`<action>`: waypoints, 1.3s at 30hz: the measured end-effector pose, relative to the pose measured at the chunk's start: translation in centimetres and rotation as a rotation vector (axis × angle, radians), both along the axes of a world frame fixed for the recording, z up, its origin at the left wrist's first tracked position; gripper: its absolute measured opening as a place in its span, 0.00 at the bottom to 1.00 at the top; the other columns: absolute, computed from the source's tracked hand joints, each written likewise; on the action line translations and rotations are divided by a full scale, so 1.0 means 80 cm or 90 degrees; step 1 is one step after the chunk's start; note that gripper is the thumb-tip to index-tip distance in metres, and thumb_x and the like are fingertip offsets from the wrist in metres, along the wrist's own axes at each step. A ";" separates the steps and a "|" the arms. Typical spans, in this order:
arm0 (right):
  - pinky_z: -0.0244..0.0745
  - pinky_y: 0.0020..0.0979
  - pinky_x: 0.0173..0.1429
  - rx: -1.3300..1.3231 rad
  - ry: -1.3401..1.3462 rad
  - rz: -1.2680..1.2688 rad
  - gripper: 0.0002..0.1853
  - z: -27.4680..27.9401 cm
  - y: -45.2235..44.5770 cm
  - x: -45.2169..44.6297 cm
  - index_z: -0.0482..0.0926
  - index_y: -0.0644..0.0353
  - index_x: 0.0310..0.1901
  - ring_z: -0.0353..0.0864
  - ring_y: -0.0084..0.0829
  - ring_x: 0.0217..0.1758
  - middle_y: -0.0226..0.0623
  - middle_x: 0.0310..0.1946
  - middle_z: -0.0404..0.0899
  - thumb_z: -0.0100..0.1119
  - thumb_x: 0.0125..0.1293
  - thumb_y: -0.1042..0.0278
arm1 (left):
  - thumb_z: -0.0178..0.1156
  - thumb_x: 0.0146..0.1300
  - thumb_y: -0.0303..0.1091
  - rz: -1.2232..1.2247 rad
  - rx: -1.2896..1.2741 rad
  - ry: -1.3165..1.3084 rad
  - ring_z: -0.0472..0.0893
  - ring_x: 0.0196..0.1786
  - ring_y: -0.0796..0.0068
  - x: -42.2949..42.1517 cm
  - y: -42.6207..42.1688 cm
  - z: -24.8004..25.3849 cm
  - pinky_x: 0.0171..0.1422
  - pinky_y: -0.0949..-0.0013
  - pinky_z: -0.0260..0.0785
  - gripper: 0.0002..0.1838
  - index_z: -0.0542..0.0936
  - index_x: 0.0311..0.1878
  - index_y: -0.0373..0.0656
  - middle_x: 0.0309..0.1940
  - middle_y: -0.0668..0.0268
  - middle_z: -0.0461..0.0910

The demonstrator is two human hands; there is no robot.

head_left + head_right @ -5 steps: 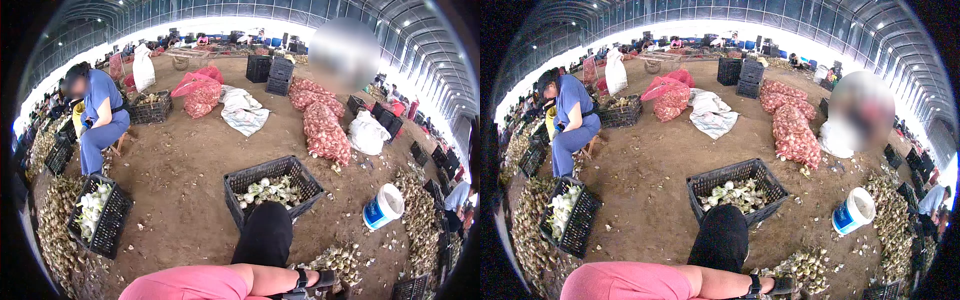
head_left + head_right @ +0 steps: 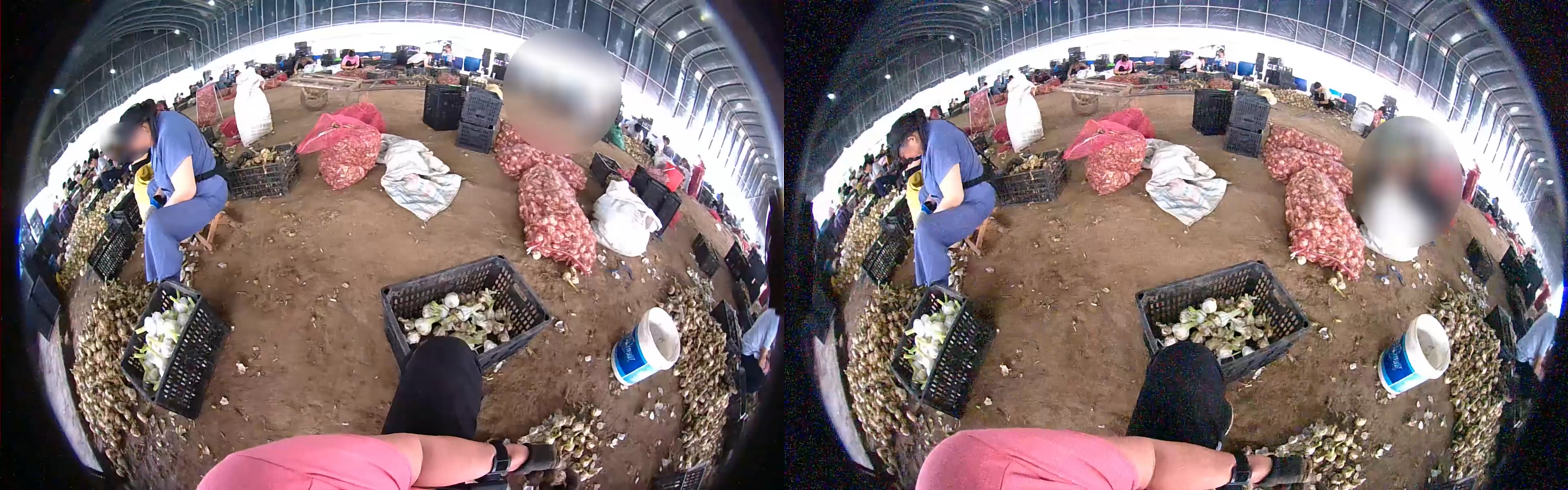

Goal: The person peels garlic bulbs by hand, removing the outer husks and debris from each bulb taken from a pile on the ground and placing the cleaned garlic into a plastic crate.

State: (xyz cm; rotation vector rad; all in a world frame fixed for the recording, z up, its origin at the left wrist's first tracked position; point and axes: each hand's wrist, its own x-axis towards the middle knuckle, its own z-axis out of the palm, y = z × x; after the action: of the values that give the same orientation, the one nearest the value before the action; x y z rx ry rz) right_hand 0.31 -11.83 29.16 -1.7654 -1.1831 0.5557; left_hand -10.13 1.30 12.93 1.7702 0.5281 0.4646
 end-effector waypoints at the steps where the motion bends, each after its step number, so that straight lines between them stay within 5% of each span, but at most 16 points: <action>1: 0.72 0.33 0.52 -0.004 0.002 -0.004 0.25 0.002 0.009 -0.005 0.67 0.61 0.58 0.75 0.33 0.49 0.44 0.50 0.75 0.62 0.59 0.77 | 0.57 0.60 0.28 0.003 0.006 -0.017 0.74 0.26 0.58 -0.001 -0.007 -0.001 0.31 0.58 0.65 0.03 0.76 0.34 0.39 0.28 0.54 0.78; 14: 0.64 0.37 0.61 -0.033 -0.004 -0.024 0.26 0.010 0.058 -0.022 0.69 0.62 0.57 0.70 0.34 0.57 0.42 0.55 0.72 0.63 0.56 0.73 | 0.51 0.64 0.30 0.059 -0.008 -0.182 0.78 0.36 0.57 0.006 -0.031 -0.018 0.43 0.60 0.69 0.09 0.76 0.44 0.37 0.37 0.52 0.80; 20: 0.60 0.39 0.66 0.035 0.066 -0.037 0.26 0.012 0.030 -0.009 0.70 0.63 0.56 0.68 0.34 0.61 0.41 0.57 0.71 0.64 0.54 0.71 | 0.45 0.67 0.32 0.032 -0.218 -0.123 0.70 0.57 0.68 -0.049 -0.031 0.030 0.67 0.69 0.55 0.23 0.61 0.65 0.39 0.61 0.59 0.67; 21: 0.66 0.33 0.60 0.029 -0.021 -0.070 0.25 0.005 0.031 -0.009 0.71 0.64 0.54 0.72 0.34 0.56 0.41 0.50 0.75 0.65 0.53 0.74 | 0.44 0.67 0.32 0.008 -0.268 -0.119 0.69 0.60 0.70 -0.060 -0.023 0.055 0.71 0.71 0.52 0.26 0.59 0.69 0.39 0.65 0.60 0.65; 23: 0.71 0.27 0.50 0.063 0.116 -0.051 0.25 0.032 0.025 -0.018 0.71 0.63 0.54 0.74 0.25 0.46 0.32 0.44 0.76 0.63 0.52 0.78 | 0.41 0.71 0.43 -0.070 -0.207 0.070 0.78 0.40 0.69 -0.025 0.014 0.203 0.51 0.64 0.68 0.21 0.79 0.49 0.39 0.40 0.71 0.82; 25: 0.71 0.29 0.55 0.023 0.270 -0.035 0.25 0.082 0.025 -0.035 0.70 0.61 0.56 0.74 0.28 0.52 0.35 0.50 0.75 0.63 0.54 0.75 | 0.44 0.69 0.44 -0.033 -0.489 -0.113 0.76 0.33 0.80 -0.048 0.007 0.272 0.38 0.73 0.68 0.19 0.81 0.41 0.43 0.32 0.69 0.81; 30: 0.73 0.28 0.53 0.171 0.531 -0.048 0.26 0.073 0.023 -0.029 0.68 0.61 0.56 0.75 0.26 0.49 0.33 0.47 0.76 0.64 0.54 0.75 | 0.43 0.69 0.44 -0.077 -0.798 -0.308 0.76 0.31 0.82 -0.034 0.006 0.246 0.36 0.74 0.69 0.17 0.76 0.47 0.44 0.32 0.69 0.79; 36: 0.71 0.28 0.55 0.122 0.249 -0.055 0.26 0.058 0.019 -0.028 0.68 0.63 0.56 0.74 0.25 0.52 0.34 0.49 0.74 0.60 0.54 0.84 | 0.49 0.67 0.45 -0.022 -0.701 -0.208 0.77 0.27 0.80 -0.031 0.007 0.245 0.32 0.73 0.72 0.16 0.76 0.44 0.44 0.28 0.70 0.79; 38: 0.71 0.27 0.54 0.102 0.159 -0.046 0.26 0.057 0.018 -0.023 0.68 0.62 0.56 0.73 0.23 0.51 0.33 0.48 0.74 0.60 0.54 0.85 | 0.53 0.66 0.40 0.004 -0.262 -0.071 0.76 0.26 0.82 -0.026 0.010 0.248 0.31 0.75 0.71 0.11 0.79 0.40 0.42 0.31 0.69 0.80; 39: 0.72 0.26 0.53 0.083 0.134 -0.056 0.26 0.056 0.018 -0.026 0.68 0.62 0.55 0.73 0.22 0.50 0.32 0.48 0.74 0.61 0.53 0.86 | 0.56 0.64 0.35 0.011 -0.341 -0.073 0.77 0.30 0.82 -0.029 0.009 0.248 0.36 0.75 0.71 0.09 0.80 0.38 0.41 0.33 0.67 0.81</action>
State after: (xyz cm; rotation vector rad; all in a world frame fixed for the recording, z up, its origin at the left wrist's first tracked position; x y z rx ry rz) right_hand -1.77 -10.39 33.61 -1.5978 -0.9694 0.5821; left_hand -12.43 2.06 32.76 1.2201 0.5284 0.3889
